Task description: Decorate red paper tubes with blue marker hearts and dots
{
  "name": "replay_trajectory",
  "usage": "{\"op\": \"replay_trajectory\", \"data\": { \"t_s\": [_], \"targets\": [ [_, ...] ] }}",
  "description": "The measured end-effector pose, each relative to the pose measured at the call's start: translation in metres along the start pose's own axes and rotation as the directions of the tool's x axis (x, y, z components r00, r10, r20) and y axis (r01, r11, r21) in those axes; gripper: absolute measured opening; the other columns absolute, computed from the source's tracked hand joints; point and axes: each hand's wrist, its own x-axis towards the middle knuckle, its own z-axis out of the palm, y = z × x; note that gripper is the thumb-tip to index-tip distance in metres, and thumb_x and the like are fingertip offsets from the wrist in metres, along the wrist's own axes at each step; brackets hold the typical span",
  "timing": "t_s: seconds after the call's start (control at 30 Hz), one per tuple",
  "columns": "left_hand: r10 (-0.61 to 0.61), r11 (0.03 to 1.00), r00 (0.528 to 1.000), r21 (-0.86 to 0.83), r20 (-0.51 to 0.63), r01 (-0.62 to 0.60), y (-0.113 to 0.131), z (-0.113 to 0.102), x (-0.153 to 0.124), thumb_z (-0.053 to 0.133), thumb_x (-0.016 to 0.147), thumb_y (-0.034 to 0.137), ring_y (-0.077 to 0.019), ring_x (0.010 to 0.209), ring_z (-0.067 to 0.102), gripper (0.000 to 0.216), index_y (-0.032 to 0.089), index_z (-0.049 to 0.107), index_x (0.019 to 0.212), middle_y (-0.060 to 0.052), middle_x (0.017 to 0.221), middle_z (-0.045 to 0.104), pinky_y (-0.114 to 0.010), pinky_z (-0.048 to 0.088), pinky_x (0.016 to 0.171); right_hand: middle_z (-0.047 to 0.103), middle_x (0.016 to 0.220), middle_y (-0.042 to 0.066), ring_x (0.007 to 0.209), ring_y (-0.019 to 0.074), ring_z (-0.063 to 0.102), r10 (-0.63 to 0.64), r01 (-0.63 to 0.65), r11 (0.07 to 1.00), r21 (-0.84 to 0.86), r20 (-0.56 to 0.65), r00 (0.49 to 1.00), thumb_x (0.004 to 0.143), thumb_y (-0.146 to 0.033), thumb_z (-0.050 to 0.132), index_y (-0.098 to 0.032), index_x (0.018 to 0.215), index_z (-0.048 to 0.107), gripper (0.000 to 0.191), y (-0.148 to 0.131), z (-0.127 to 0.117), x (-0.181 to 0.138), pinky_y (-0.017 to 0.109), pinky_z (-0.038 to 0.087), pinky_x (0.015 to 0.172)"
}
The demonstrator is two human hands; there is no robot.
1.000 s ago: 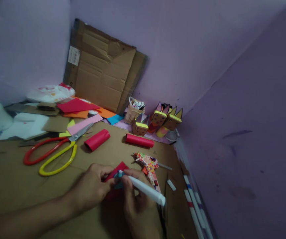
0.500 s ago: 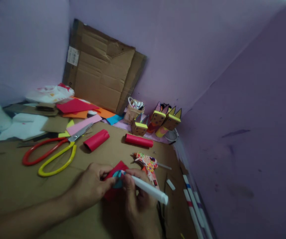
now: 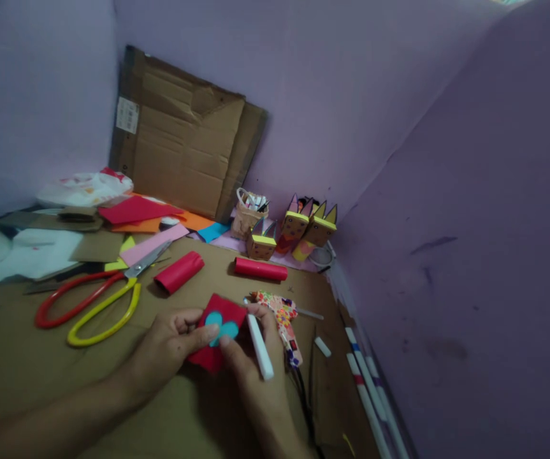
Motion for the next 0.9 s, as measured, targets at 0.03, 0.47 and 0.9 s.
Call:
{"op": "replay_trajectory", "data": {
  "t_s": [0.03,0.47,0.9],
  "targets": [
    [-0.009,1.0,1.0,-0.014,0.0,0.009,-0.001,0.0,0.0,0.064,0.062,0.042,-0.0106,0.055,0.039,0.031,0.012,0.057,0.068,0.001,0.058,0.048,-0.024,0.033,0.051,0.065,0.08,0.0,0.071,0.0181,0.062,0.018,-0.018,1.0,-0.011,-0.028,0.999,0.065,-0.029,0.074,-0.021,0.097,0.056,0.037,-0.002,0.001,-0.001,0.028,0.051,0.063],
    [-0.011,1.0,0.988,-0.02,0.154,0.014,0.008,-0.007,0.004,0.075,0.058,0.044,-0.014,0.066,0.055,0.039,0.012,0.064,0.078,-0.003,0.073,0.065,-0.024,0.044,0.06,0.061,0.069,-0.004,0.061,0.013,0.053,0.254,-0.261,0.912,0.316,0.065,0.965,0.053,-0.018,0.072,-0.02,0.082,0.056,0.033,-0.001,-0.001,0.006,0.023,0.042,0.057],
    [-0.273,0.95,0.945,0.203,0.181,0.236,0.014,-0.015,0.007,0.069,0.046,0.027,-0.0075,0.043,0.041,0.02,0.015,0.054,0.053,0.004,0.045,0.05,-0.021,0.03,0.044,0.058,0.067,-0.005,0.058,0.012,0.05,0.325,-0.342,0.937,0.076,0.172,0.93,0.049,-0.014,0.067,-0.019,0.082,0.054,0.036,-0.004,0.0,0.001,0.022,0.039,0.053]
  ]
}}
